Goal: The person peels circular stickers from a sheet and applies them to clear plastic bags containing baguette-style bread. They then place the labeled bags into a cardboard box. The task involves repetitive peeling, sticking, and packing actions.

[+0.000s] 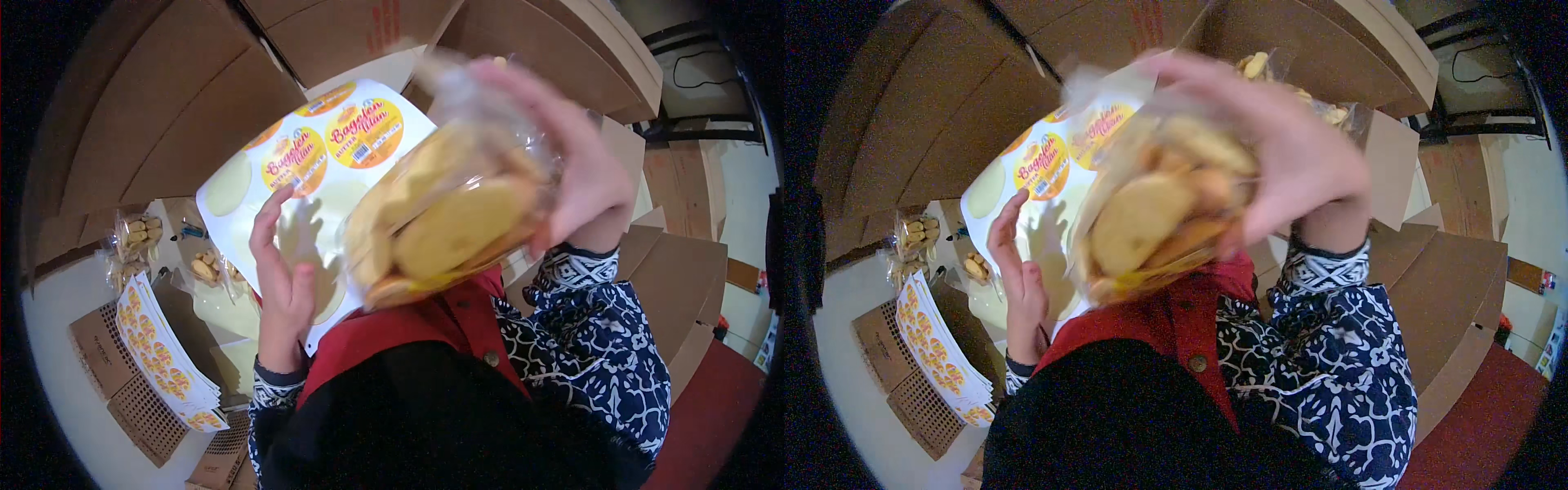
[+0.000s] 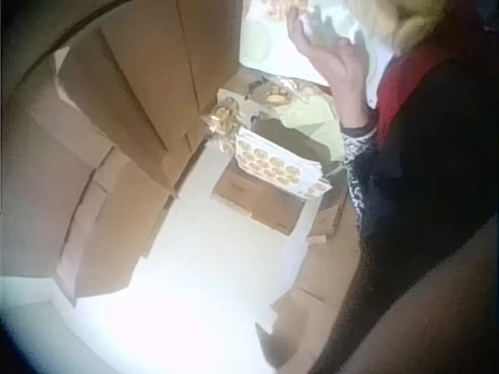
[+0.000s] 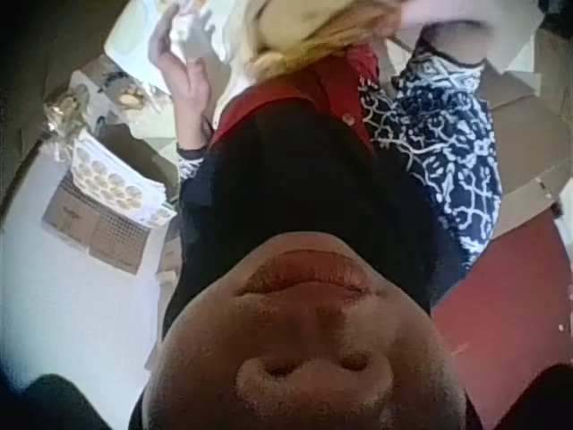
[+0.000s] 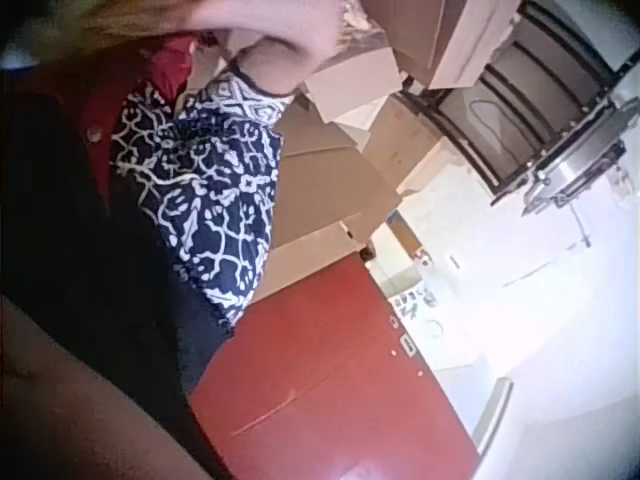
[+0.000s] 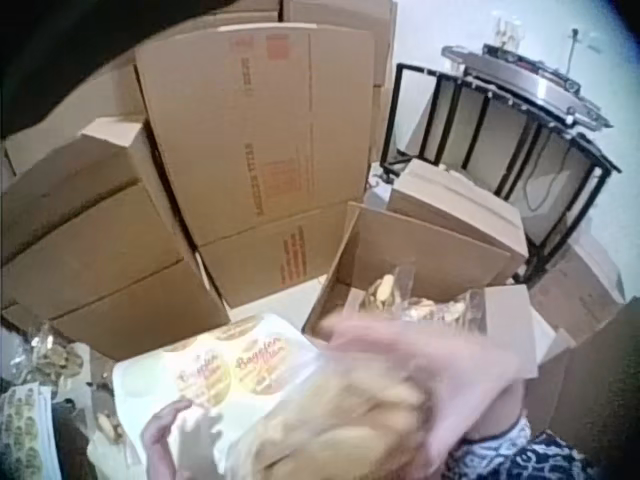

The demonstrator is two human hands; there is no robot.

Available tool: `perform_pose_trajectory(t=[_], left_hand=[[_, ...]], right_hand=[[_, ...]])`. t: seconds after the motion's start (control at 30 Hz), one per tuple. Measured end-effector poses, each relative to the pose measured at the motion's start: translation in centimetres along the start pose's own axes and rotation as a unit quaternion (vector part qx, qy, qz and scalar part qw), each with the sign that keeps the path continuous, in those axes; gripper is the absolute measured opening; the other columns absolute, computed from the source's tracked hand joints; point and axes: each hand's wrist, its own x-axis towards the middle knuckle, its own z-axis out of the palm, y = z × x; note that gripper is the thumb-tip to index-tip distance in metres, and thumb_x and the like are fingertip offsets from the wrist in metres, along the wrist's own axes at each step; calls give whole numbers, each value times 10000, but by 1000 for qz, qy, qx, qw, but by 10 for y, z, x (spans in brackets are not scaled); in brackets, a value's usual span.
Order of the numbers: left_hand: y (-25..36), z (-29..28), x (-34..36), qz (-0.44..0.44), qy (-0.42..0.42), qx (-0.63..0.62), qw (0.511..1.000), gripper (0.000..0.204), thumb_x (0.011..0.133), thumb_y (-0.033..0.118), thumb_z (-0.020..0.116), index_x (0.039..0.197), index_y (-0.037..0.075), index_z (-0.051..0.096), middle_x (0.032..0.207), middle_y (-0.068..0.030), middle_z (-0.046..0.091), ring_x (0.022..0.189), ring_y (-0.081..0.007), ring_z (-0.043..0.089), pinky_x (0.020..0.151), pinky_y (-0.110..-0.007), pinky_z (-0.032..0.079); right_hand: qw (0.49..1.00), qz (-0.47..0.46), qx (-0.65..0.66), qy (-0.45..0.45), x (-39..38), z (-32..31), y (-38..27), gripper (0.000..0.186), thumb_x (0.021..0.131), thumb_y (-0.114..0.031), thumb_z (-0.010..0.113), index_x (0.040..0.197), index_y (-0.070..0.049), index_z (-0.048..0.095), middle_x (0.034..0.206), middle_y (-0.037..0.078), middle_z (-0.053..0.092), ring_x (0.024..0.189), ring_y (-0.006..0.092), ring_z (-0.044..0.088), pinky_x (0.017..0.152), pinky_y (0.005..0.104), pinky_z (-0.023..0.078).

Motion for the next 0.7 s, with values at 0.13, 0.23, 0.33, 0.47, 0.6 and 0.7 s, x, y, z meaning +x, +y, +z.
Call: perform_pose_trajectory(t=[0.13, 0.23, 0.33, 0.47, 0.6, 0.7], left_hand=[[2, -24, -12, -63, -174, 402, 897, 359, 769, 284, 588, 1064, 87, 533, 1272, -83, 434, 1271, -308, 295, 1000, -590, 91], [-10, -35, -29, -54, -213, 444, 869, 407, 746, 234, 606, 1107, 79, 500, 1287, -94, 422, 1292, -298, 261, 1012, -581, 68], [-16, -42, -46, -37, -200, 420, 884, 411, 750, 240, 601, 1115, 86, 493, 1300, -102, 407, 1295, -331, 239, 1007, -588, 60], [-17, -44, -51, -21, -176, 398, 900, 394, 753, 279, 598, 1092, 97, 513, 1282, -97, 426, 1271, -357, 273, 1007, -582, 58], [-5, -41, -48, -27, -162, 384, 908, 382, 755, 267, 588, 1090, 98, 514, 1267, -106, 434, 1263, -354, 280, 1020, -554, 56], [-12, -37, -50, -29, -141, 377, 915, 382, 745, 260, 593, 1082, 99, 516, 1253, -111, 441, 1255, -353, 288, 1025, -539, 61]], right_hand=[[942, 90, 131, 295, -51, -37, -5, 1108, 465, -280, 833, 1341, 18, 224, 1262, 172, 427, 1159, 269, 440, 975, 362, 355], [907, 147, 12, 394, -53, -57, 17, 1024, 525, -193, 800, 1346, -4, 219, 1277, 171, 402, 1163, 268, 433, 975, 360, 357], [858, 222, -115, 449, -54, -57, 68, 1000, 553, -224, 814, 1336, 0, 234, 1215, 184, 461, 1091, 266, 488, 923, 347, 404], [779, 372, -235, 447, -71, -41, 157, 1111, 486, -440, 813, 1329, 6, 244, 1207, 240, 461, 1059, 335, 510, 902, 388, 419], [730, 456, -315, 400, -64, 0, 226, 1144, 472, -481, 802, 1315, 47, 236, 1241, 249, 426, 1103, 347, 475, 921, 383, 396], [701, 562, -268, 348, -29, 28, 248, 1106, 505, -530, 762, 1339, -27, 239, 1249, 256, 412, 1127, 357, 459, 931, 397, 388]])
